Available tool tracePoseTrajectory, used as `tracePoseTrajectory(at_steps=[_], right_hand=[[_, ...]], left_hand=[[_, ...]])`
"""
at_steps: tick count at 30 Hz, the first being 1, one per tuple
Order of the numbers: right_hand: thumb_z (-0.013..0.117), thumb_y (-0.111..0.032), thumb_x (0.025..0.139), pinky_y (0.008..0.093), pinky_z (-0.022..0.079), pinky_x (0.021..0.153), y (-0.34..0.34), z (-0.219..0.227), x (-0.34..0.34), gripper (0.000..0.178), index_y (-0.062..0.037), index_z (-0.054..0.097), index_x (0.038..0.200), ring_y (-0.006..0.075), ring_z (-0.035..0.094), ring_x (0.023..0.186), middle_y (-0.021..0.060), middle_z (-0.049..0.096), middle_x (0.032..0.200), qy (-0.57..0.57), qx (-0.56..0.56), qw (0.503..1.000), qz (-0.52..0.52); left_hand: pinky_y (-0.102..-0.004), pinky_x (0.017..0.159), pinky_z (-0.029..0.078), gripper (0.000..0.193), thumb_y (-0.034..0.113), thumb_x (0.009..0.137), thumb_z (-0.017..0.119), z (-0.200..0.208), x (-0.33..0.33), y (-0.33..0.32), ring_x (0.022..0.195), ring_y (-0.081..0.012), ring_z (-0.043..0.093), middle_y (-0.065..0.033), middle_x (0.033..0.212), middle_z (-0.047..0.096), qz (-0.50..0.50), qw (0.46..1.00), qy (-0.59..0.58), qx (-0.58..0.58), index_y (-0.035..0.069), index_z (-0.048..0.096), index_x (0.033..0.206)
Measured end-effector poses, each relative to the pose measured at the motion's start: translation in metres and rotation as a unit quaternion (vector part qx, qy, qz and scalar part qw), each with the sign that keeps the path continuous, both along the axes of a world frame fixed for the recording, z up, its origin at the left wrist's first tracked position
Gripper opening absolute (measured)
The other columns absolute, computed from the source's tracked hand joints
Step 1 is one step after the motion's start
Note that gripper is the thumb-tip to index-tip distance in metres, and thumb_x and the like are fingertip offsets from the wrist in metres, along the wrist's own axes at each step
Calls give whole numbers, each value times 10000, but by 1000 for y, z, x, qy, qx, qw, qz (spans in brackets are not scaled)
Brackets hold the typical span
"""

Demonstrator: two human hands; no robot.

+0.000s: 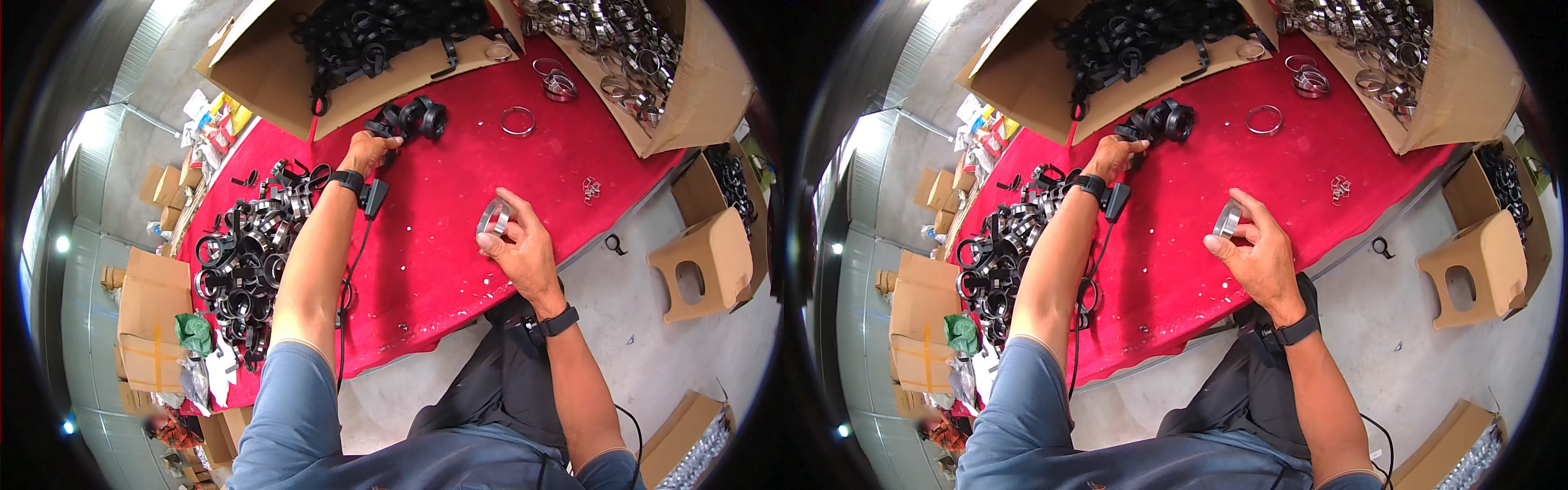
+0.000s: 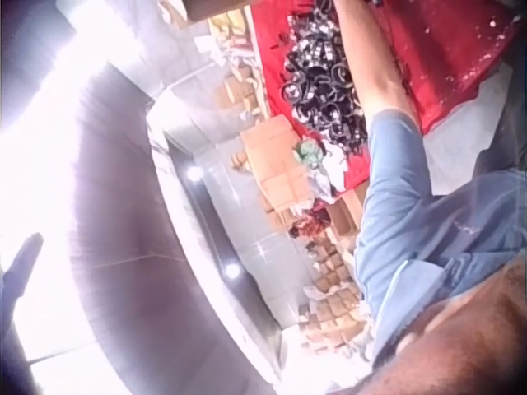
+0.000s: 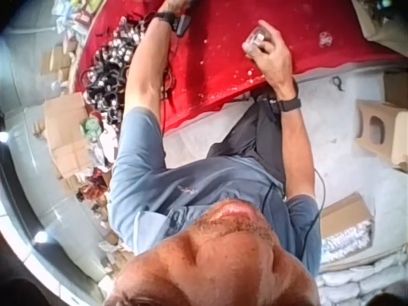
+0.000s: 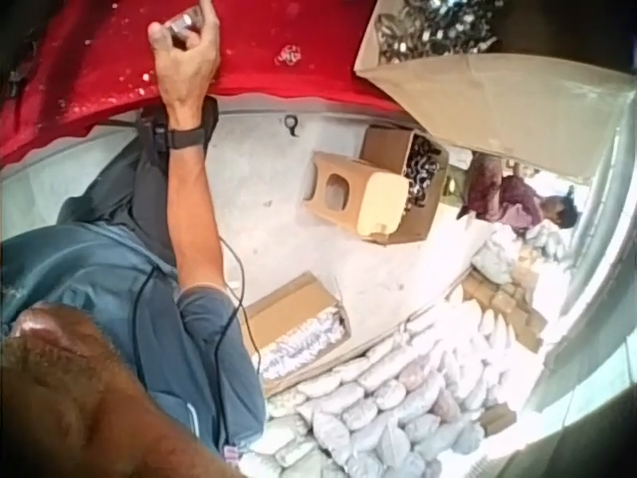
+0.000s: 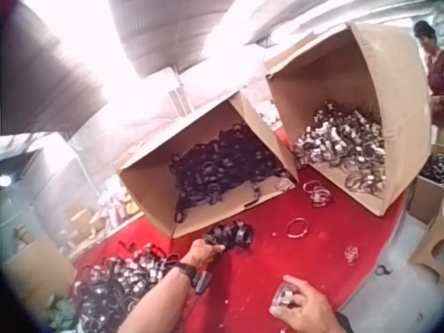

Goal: Manually assembling black plastic circular components with metal rings.

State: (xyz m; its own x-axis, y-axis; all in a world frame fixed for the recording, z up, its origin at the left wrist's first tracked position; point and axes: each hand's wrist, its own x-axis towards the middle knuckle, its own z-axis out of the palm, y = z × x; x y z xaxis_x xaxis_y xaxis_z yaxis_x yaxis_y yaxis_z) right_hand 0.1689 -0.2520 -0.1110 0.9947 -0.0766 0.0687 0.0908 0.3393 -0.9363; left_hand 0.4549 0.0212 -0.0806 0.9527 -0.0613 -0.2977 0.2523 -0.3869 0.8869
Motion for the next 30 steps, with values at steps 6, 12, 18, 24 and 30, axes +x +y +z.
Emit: tracePoseTrajectory(at_steps=[6,12,18,24,30], right_hand=[[906,-258,907,345,644,910,1,-1,1,817,18,502,1561,237,731,1110,197,661,1295,-8,-35,999,-18],[910,-247,897,346,646,908,0,1,-3,812,3,511,1558,237,735,1108,199,663,1290,-15,-59,998,-16],[867,-82,902,336,617,959,-6,-5,-5,812,-22,456,1600,202,691,1131,156,623,1342,-55,10,998,34],[741,-340,1028,479,565,1093,-34,3,-39,756,-65,385,1636,336,636,1311,207,585,1467,-9,337,927,167],[738,-432,1002,564,556,1084,-35,4,-100,831,-102,354,1661,494,540,1426,292,488,1587,-55,418,870,255]], left_hand=[[-425,872,587,476,101,816,896,21,12,5,952,-301,776,-137,1026,814,-51,874,-274,398,-26,734,1245],[-422,923,595,479,171,844,888,79,-11,4,1067,-301,779,-165,1121,811,-61,846,-417,325,99,776,1303],[-274,884,560,742,-43,828,874,76,-90,-4,928,-131,690,-18,971,717,-66,960,-269,28,-10,594,1514],[-337,833,590,845,-62,781,866,31,-260,-19,885,-181,728,-92,965,749,-160,927,-271,202,82,565,1557],[-495,812,541,946,-62,788,778,38,-333,-26,908,-386,683,-167,960,687,-302,785,-344,418,151,435,1643]])
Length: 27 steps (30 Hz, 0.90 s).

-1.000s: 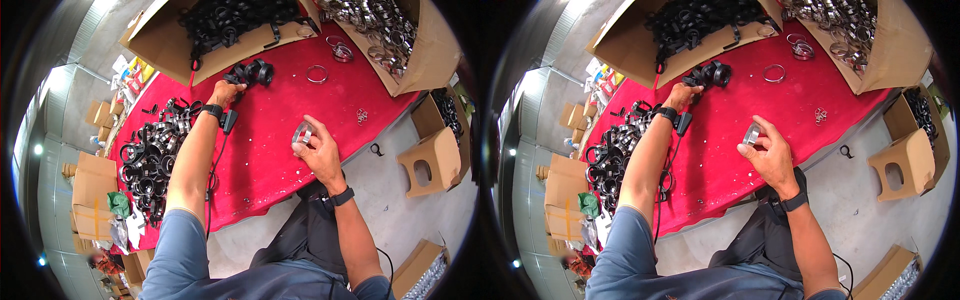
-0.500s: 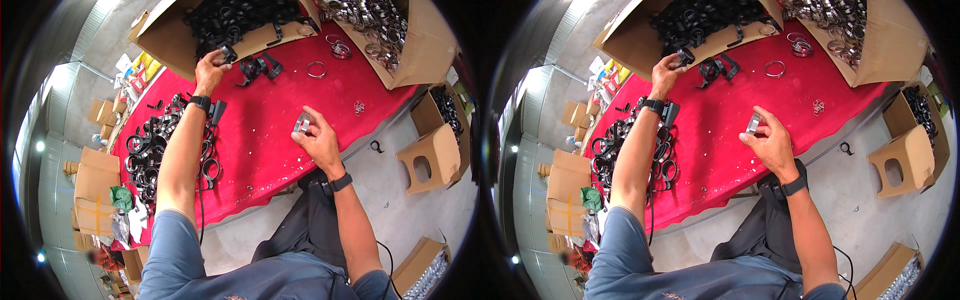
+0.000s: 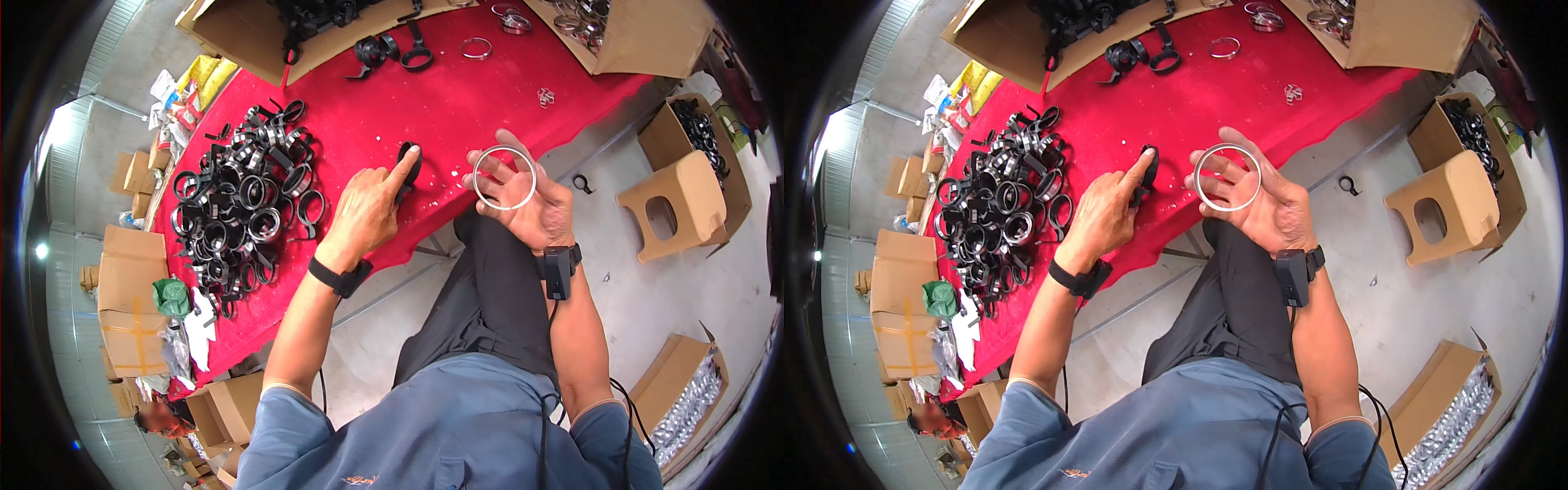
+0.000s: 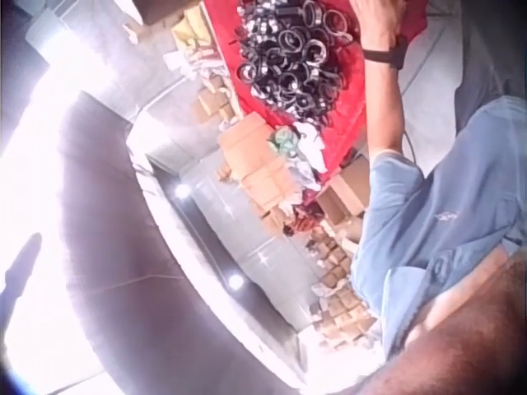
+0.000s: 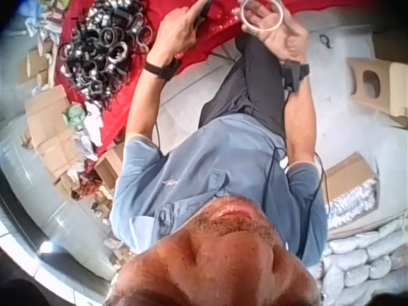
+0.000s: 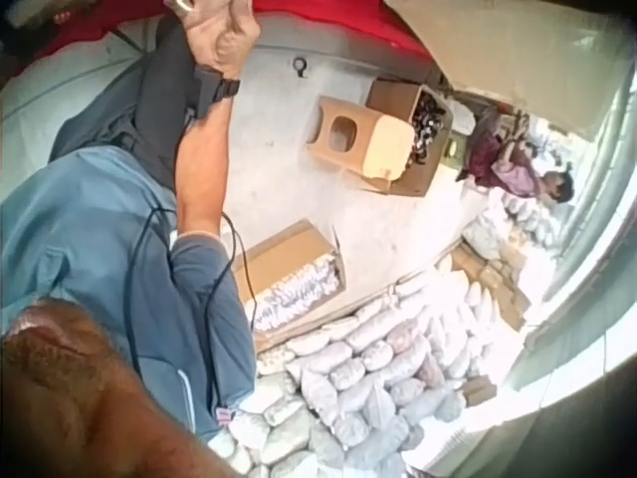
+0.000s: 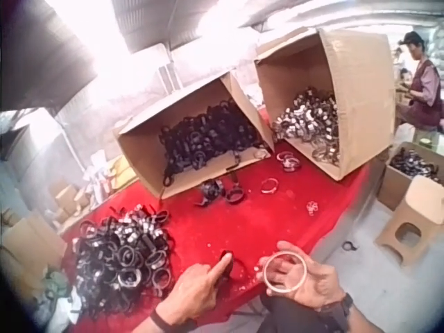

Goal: Manually assembling black plastic circular components with metal rings.

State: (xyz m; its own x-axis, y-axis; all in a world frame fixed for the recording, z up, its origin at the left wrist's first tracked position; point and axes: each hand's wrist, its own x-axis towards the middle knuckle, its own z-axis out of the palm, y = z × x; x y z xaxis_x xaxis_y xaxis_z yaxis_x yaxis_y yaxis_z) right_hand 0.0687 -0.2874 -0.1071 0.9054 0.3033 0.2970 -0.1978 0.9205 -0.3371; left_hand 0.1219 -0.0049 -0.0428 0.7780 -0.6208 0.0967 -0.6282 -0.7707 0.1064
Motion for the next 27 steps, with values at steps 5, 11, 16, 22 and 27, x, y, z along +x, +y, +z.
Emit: tracePoseTrajectory(at_steps=[5,11,16,22,27], right_hand=[[800,-379,950,593,518,1123,-2,-3,-29,817,-138,428,1636,500,467,1486,291,481,1598,-6,29,999,39],[875,-287,875,582,439,1204,3,7,-53,677,-176,604,1486,457,481,1482,255,499,1604,-48,-68,996,-27],[893,-224,840,559,426,1218,1,14,-62,664,-159,610,1437,428,503,1473,247,509,1599,-100,-160,980,-65],[843,-205,890,564,445,1202,5,16,-65,697,-137,539,1514,444,514,1465,271,521,1561,-104,-150,982,-56],[784,-276,992,535,501,1148,11,26,-67,714,-107,443,1597,434,534,1448,257,548,1507,-30,-140,989,-41]], left_hand=[[-510,775,540,759,102,883,762,16,-1,-18,871,-437,688,-217,897,693,7,995,94,-37,112,487,1591],[-487,741,538,480,149,974,735,-5,24,-5,811,-390,710,-209,851,690,24,989,55,-135,111,630,1440],[-433,713,544,442,147,981,749,-9,30,2,746,-277,685,-118,840,665,79,973,72,-204,136,654,1412],[-370,673,548,513,178,997,765,-15,36,23,726,-204,698,-79,842,659,150,964,83,-205,32,512,1419],[-401,751,585,417,219,1026,712,-18,47,42,756,-224,777,-108,793,725,190,936,177,-239,24,583,1370]])
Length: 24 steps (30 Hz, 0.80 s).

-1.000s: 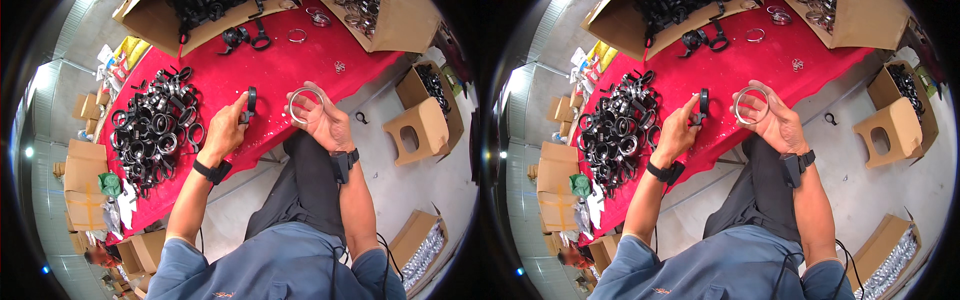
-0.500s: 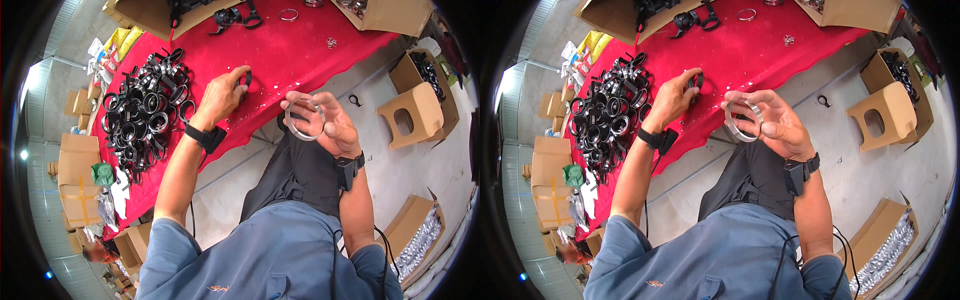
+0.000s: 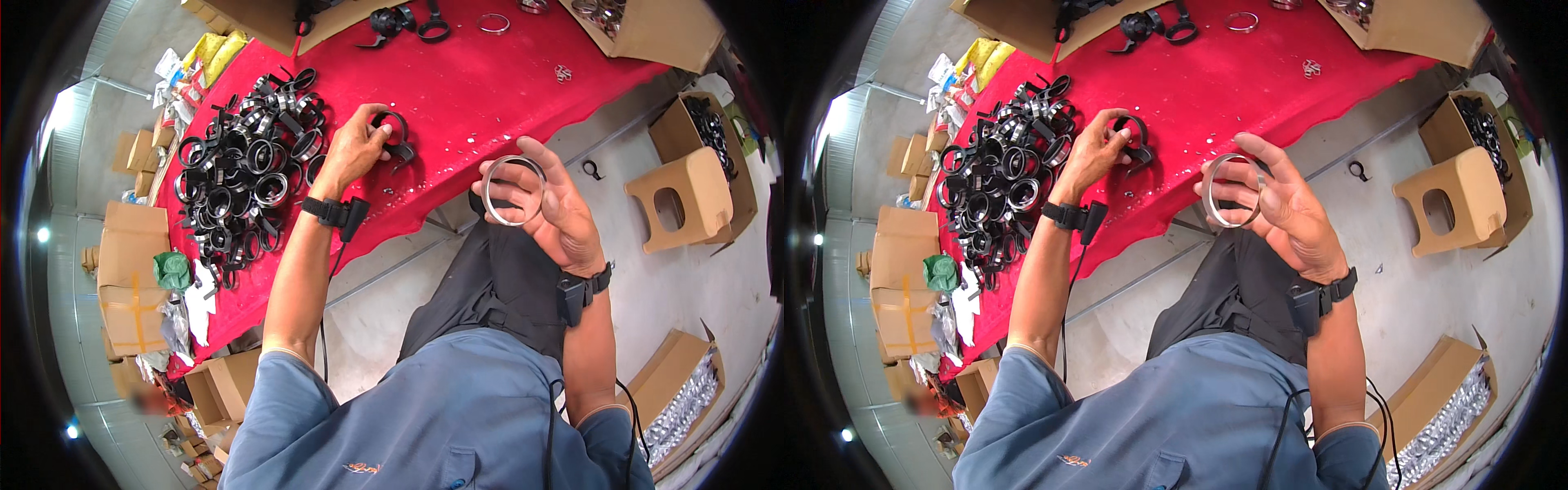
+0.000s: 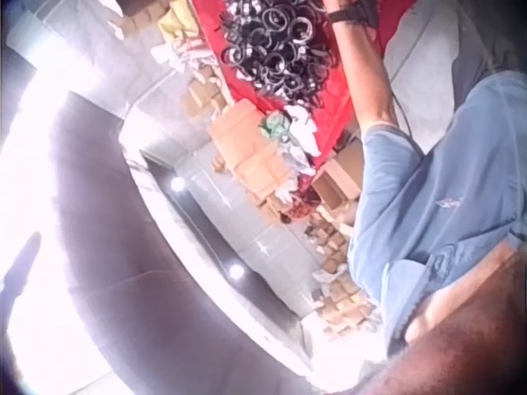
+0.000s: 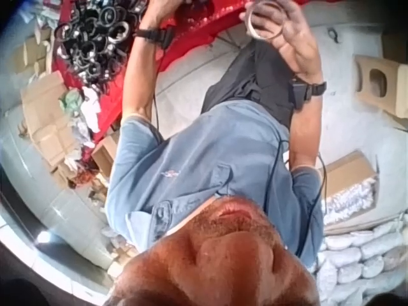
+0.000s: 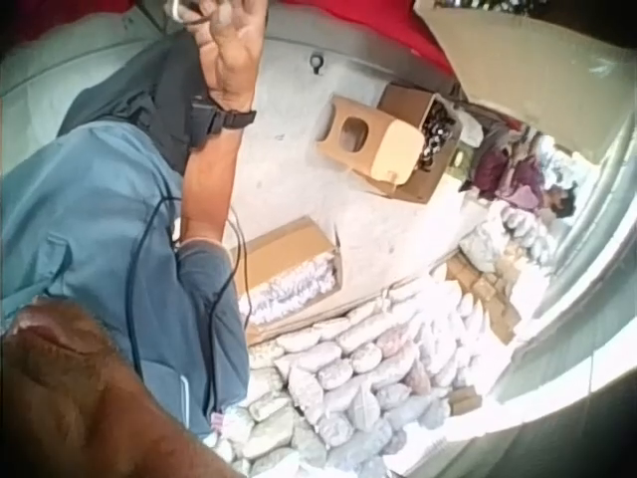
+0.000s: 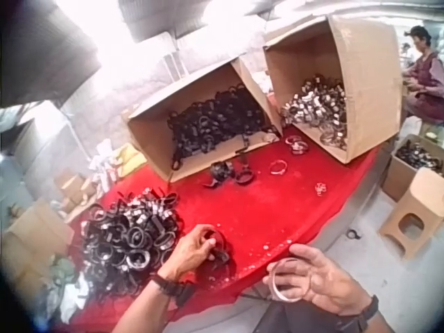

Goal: Manually assembling black plastic circular components with metal rings.

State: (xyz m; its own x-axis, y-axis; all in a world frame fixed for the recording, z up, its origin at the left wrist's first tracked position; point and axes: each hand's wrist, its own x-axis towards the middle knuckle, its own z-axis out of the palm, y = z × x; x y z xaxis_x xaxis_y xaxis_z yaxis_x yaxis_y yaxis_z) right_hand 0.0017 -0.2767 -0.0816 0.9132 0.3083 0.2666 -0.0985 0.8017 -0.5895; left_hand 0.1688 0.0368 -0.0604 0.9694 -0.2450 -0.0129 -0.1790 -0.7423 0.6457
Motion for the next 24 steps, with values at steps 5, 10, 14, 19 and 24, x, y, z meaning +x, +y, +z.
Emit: tracePoseTrajectory(at_steps=[5,10,14,19,24], right_hand=[[741,-322,1038,536,529,1118,5,-17,2,713,-96,404,1624,424,533,1448,236,545,1518,23,-45,998,-45],[769,-282,1016,542,478,1172,10,-18,4,736,-105,404,1630,431,477,1497,248,497,1578,23,12,999,-34],[816,-230,965,548,431,1216,11,-19,4,714,-175,486,1595,442,436,1528,264,433,1638,-25,24,999,-26],[875,-184,895,551,432,1216,9,-12,0,732,-213,549,1549,435,423,1538,266,415,1653,-77,-31,996,-9],[878,-104,869,522,442,1205,6,-4,-5,768,-157,534,1553,381,446,1532,241,438,1648,-147,-93,985,-20]], left_hand=[[-422,739,567,535,438,1001,737,8,-6,-5,738,-280,761,-129,765,732,36,999,-12,21,30,640,1334],[-483,737,549,530,441,907,842,15,-11,-7,743,-310,703,-153,792,715,27,994,-101,44,39,713,1226],[-435,798,590,572,403,914,844,1,-19,10,999,-333,731,-240,1250,707,12,989,-135,54,106,665,1370],[-422,944,635,687,147,920,849,-8,-25,21,1233,-291,697,-206,1397,671,14,983,48,-175,113,517,1520],[-435,1026,604,908,106,842,917,10,-58,11,1252,-305,685,-205,1444,614,-77,937,99,-327,71,424,1604]])
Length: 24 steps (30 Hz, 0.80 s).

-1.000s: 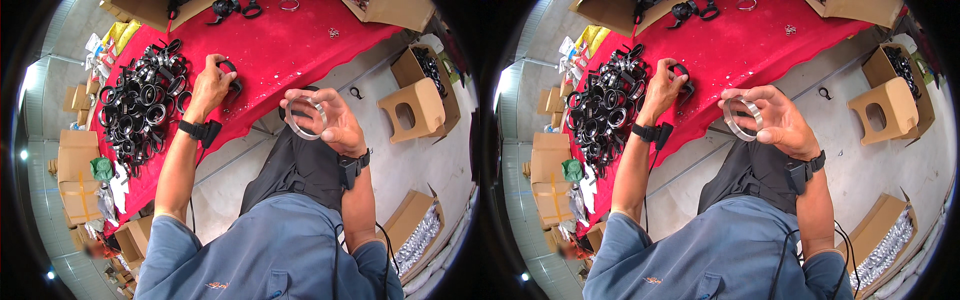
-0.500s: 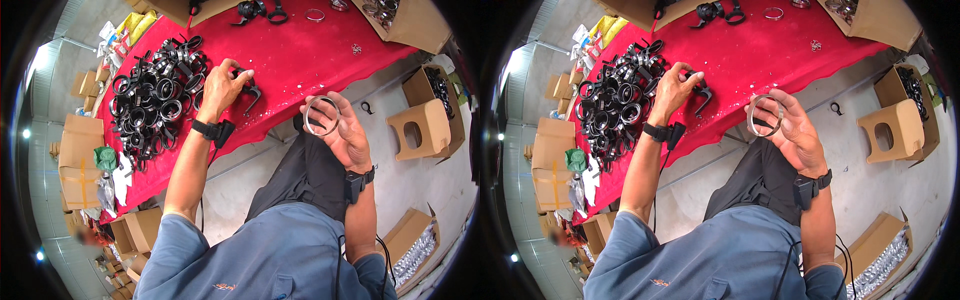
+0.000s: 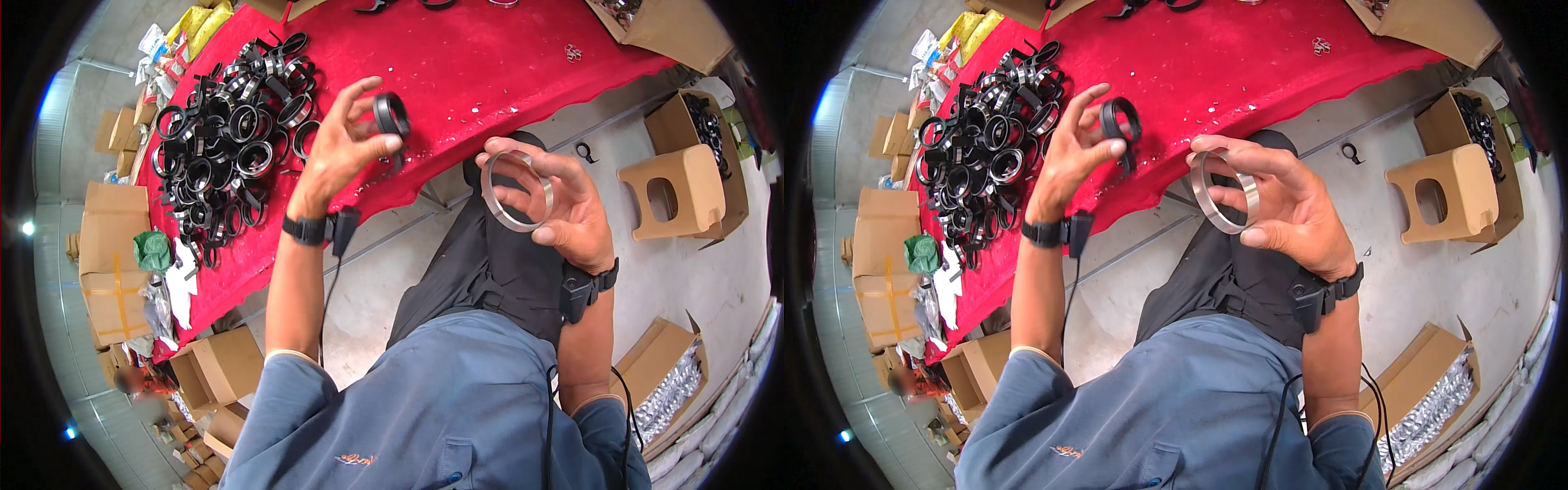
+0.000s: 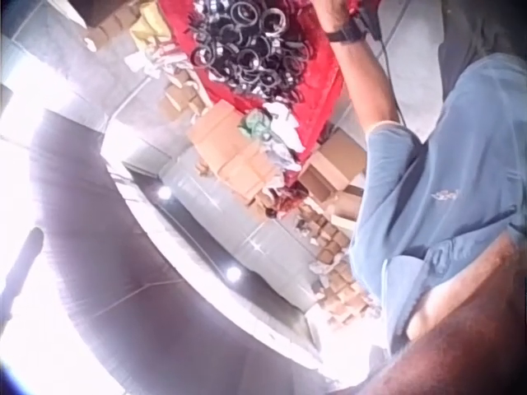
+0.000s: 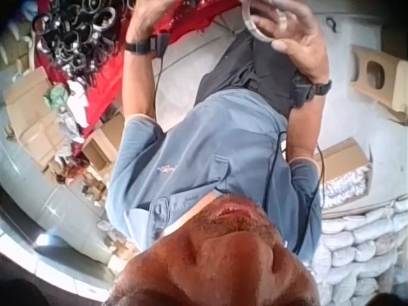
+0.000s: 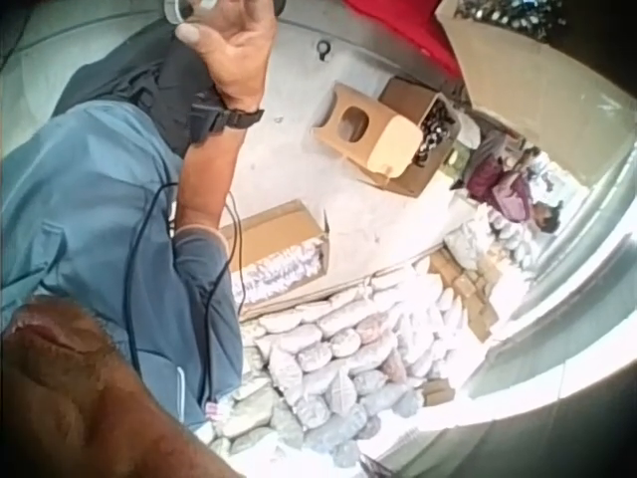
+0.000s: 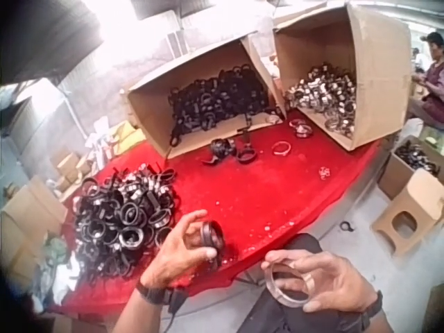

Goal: Manually assembling black plastic circular components with metal rings.

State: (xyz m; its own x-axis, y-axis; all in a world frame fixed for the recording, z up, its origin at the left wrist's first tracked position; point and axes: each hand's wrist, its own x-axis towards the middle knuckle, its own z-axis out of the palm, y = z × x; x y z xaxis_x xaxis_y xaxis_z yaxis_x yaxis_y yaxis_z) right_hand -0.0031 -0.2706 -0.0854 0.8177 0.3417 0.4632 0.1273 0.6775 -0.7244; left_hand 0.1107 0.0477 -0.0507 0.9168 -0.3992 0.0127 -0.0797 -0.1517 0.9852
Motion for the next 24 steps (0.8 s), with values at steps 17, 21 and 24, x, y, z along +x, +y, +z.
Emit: tracePoseTrajectory(at_steps=[17,21,24], right_hand=[[960,-89,788,501,516,1155,25,29,-23,898,-31,497,1555,369,508,1486,259,497,1597,-2,-76,982,-176],[959,-81,787,514,519,1156,27,32,-26,867,-30,523,1535,377,523,1468,262,501,1589,-16,-100,974,-201],[947,-35,778,502,526,1158,28,33,-27,839,-30,546,1515,362,537,1458,242,516,1576,-29,-126,964,-230]], left_hand=[[-475,1154,545,977,-24,715,974,17,-80,-50,1423,-303,570,-184,1583,529,-96,961,28,-260,71,476,1550],[-473,1186,515,942,-47,712,964,15,-80,-54,1454,-296,549,-169,1581,533,-100,967,-65,-224,66,503,1525],[-473,1177,522,831,60,782,954,15,-83,-57,1441,-312,568,-173,1572,542,-95,967,-113,-207,55,542,1504]])
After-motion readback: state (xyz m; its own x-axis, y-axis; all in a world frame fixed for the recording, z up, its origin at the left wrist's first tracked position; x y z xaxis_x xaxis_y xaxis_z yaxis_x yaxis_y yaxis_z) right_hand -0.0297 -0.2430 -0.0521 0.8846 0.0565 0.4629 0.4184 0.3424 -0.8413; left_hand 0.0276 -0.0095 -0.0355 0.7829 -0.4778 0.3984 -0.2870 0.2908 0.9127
